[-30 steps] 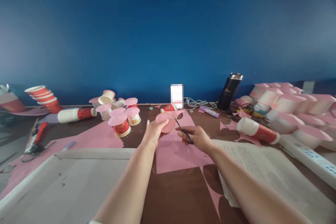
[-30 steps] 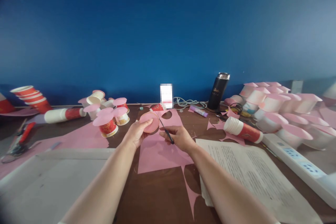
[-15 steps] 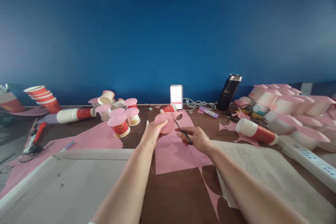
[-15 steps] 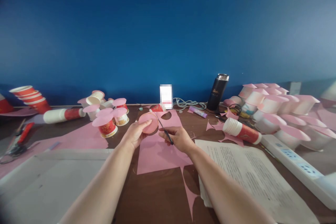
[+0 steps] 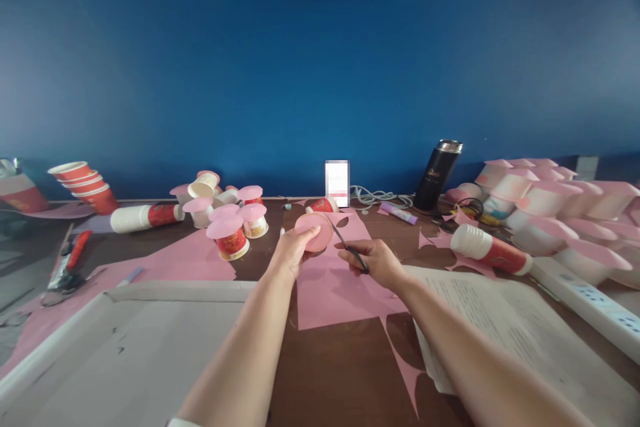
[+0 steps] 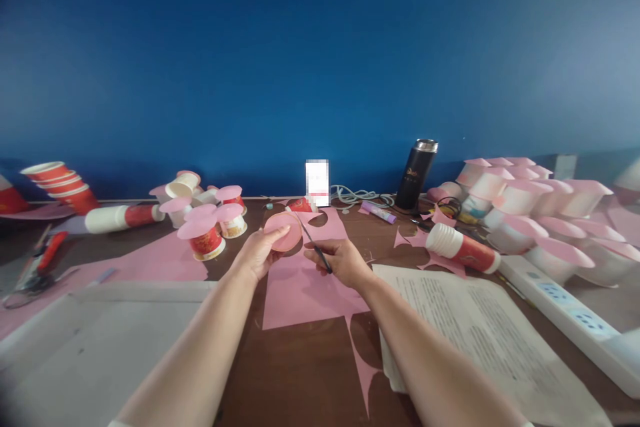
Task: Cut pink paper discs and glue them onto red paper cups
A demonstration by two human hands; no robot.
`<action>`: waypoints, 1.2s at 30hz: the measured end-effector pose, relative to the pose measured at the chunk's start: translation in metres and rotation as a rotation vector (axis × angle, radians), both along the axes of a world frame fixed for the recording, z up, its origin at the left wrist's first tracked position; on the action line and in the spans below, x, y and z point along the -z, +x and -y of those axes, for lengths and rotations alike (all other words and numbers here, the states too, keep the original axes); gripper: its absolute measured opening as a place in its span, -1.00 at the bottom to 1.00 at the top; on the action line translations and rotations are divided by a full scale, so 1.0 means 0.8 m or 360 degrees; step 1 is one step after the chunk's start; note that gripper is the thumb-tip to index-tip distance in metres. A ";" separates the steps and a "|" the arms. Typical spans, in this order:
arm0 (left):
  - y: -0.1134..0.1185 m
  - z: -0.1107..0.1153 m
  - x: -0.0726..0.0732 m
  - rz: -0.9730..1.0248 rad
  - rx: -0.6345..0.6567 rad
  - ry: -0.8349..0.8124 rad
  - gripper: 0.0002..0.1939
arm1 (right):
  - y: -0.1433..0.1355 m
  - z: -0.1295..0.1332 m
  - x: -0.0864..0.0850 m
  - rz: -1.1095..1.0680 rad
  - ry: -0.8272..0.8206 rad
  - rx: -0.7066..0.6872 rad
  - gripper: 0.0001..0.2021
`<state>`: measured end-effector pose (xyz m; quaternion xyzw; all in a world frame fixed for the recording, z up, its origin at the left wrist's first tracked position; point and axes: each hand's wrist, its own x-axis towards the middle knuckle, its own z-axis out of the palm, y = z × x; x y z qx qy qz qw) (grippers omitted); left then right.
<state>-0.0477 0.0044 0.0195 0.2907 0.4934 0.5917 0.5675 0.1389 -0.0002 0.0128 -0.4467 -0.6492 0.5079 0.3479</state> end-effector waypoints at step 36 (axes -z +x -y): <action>-0.005 -0.007 0.008 -0.0177 -0.0117 -0.0023 -0.49 | 0.000 0.003 -0.002 -0.0038 -0.0023 -0.0044 -0.48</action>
